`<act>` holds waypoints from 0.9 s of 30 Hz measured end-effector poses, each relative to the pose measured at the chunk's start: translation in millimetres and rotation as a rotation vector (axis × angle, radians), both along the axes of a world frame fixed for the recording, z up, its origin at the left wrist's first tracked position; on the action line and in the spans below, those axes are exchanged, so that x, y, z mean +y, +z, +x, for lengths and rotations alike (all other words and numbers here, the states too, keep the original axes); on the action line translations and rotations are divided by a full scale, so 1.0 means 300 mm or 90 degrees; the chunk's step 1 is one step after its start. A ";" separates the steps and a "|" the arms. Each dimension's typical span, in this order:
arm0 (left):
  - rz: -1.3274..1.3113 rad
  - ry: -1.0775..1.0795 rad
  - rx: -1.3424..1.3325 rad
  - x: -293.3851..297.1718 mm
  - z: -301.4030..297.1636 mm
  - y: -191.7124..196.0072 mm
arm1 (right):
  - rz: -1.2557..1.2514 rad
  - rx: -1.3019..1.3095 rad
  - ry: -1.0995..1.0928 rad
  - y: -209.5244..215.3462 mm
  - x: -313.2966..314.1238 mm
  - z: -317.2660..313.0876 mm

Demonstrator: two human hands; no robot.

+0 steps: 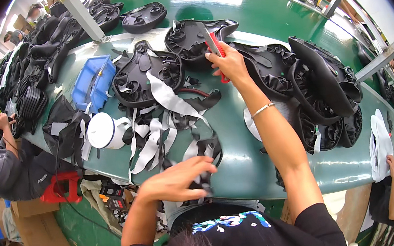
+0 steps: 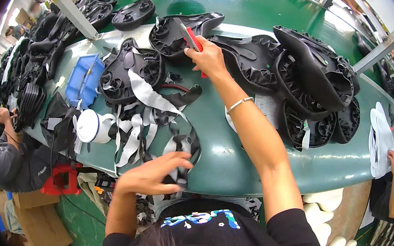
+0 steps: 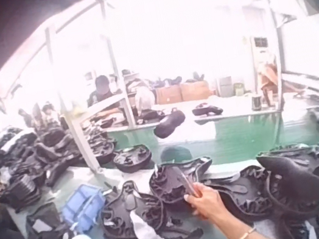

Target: The person is trimming excess material from bicycle seats using a utility knife and pliers on an assembly line.

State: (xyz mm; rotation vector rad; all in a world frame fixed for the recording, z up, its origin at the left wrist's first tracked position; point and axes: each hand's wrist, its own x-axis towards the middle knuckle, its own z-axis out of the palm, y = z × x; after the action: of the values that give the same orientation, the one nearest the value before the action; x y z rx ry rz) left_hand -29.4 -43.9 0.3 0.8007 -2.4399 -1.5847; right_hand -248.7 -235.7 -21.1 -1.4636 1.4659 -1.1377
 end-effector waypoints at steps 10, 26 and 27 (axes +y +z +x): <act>0.491 0.528 0.573 -0.138 0.014 -0.099 | 0.061 -0.108 0.164 0.099 0.610 -0.326; 0.441 0.423 0.148 -0.195 -0.182 0.092 | -0.288 0.665 0.287 0.102 0.776 -0.399; 0.436 0.417 0.166 -0.195 -0.174 0.074 | -0.229 0.660 0.264 0.082 0.823 -0.398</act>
State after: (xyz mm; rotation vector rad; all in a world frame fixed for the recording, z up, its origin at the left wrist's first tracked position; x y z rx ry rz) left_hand -81.6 -102.4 22.6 1.2149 -1.2309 -2.0347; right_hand -368.1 11.1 3.6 -2.6961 1.4715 -0.3522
